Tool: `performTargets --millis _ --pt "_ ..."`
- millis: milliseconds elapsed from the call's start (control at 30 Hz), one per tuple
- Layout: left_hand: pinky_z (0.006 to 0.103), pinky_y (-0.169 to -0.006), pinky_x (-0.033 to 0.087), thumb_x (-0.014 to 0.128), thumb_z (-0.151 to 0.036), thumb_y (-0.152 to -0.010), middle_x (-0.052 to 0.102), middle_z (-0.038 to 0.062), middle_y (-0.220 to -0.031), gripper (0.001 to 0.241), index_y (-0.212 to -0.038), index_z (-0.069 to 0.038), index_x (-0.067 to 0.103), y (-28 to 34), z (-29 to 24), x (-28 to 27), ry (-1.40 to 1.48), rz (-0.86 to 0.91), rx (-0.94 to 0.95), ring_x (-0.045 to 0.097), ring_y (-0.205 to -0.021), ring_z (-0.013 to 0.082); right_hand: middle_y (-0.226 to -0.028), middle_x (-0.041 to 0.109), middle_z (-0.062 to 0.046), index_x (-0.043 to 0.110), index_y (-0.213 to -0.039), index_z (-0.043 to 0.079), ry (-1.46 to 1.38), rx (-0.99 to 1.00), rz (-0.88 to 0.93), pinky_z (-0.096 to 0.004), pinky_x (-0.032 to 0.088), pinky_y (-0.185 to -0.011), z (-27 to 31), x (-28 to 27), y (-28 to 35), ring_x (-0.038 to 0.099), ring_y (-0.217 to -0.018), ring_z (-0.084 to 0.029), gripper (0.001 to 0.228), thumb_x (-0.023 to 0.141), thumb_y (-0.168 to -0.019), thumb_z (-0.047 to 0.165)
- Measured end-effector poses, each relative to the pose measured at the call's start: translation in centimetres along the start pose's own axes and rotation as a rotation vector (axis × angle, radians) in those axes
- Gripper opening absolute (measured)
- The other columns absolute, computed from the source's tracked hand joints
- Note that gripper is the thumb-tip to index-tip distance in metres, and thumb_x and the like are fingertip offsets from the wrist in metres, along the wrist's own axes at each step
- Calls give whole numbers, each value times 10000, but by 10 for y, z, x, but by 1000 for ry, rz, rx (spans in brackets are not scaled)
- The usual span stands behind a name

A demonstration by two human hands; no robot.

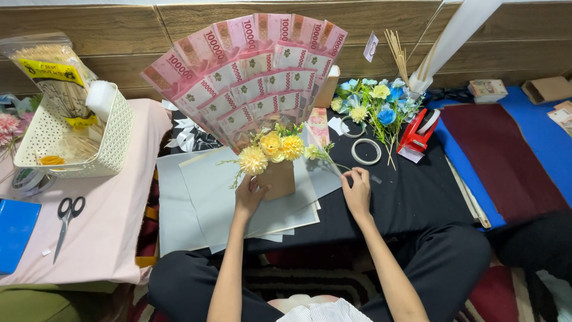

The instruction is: Assembling a money bouquet by arranging banknotes on sticks and adding artificial flowers into a base.

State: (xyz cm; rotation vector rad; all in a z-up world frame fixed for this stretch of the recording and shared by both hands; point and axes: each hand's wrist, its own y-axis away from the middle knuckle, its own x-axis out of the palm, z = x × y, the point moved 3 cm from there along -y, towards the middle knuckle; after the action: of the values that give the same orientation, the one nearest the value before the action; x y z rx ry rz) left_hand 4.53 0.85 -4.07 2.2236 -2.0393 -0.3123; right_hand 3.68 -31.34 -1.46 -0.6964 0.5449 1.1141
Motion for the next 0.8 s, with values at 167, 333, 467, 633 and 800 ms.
performTargets --millis 167,333,467,633,800 --pt "474 -1101 452 814 -104 -838 523 299 -1428 797 -1510 7 400 4 -6 -1 -19 -1 -24 487 -1342 410 -1141 629 -36 638 -1017 176 254 1 -52 -498 311 -1129 -31 16 -27 607 -1185 -262 118 702 -984 270" --pt "467 -1096 463 819 -97 -835 508 284 -1452 832 -1533 -12 373 -2 8 -2 9 0 -9 498 -1337 407 -1233 595 -41 601 -1145 199 229 22 -28 -560 217 -1172 -36 22 -31 540 -1253 -266 218 712 -972 271" --pt "479 -1099 461 831 -114 -827 488 287 -1467 851 -1533 -10 367 -2 6 -2 -8 6 13 497 -1336 409 -1252 573 -14 633 -1230 213 275 -153 22 -540 231 -1177 -28 40 -33 517 -1264 -225 300 724 -944 226" --pt "488 -1091 468 821 -99 -836 481 288 -1472 838 -1533 -8 365 -3 5 -2 -14 0 19 499 -1332 413 -1039 579 45 695 -1013 201 366 -309 -52 -415 323 -1104 -24 57 -47 564 -1104 -144 92 734 -929 199" --pt "496 -1108 450 823 -129 -836 474 313 -1464 825 -1514 21 377 6 -9 0 -19 -12 18 478 -1342 432 -900 574 38 679 -932 177 374 -433 -86 -350 387 -987 -24 57 -51 597 -962 -136 79 754 -909 164"
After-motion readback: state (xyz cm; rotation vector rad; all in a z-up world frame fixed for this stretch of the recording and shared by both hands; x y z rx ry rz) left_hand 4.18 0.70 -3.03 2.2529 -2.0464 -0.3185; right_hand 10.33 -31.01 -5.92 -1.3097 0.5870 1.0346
